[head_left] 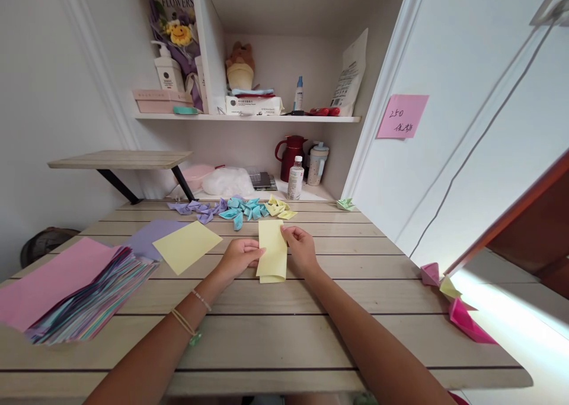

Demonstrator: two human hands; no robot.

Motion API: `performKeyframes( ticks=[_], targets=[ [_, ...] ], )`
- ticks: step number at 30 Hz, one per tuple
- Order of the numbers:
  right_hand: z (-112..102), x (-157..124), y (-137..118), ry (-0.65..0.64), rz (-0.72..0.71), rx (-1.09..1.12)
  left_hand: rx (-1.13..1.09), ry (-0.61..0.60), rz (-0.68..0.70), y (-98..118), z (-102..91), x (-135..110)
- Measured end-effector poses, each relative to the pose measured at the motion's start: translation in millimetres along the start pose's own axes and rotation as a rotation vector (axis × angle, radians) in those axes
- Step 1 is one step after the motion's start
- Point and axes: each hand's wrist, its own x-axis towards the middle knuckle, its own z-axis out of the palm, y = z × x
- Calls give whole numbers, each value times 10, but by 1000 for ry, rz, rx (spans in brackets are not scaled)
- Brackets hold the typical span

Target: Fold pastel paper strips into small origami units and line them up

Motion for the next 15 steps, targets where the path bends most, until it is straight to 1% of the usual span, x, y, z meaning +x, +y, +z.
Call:
performKeyframes(
  ticks=[3,5,9,15],
  targets=[
    [18,-24,-45,-23,34,96,5,-35,-9,-20,11,-9],
    [14,-29,-67,-9,51,98,8,-39,-8,-50,16,-2],
    [-3,-35,-89,81,28,26,15,-28,-2,-96,23,25],
    [10,-59,-81,248,-83,8,15,-27,1,-71,60,1]
  ],
)
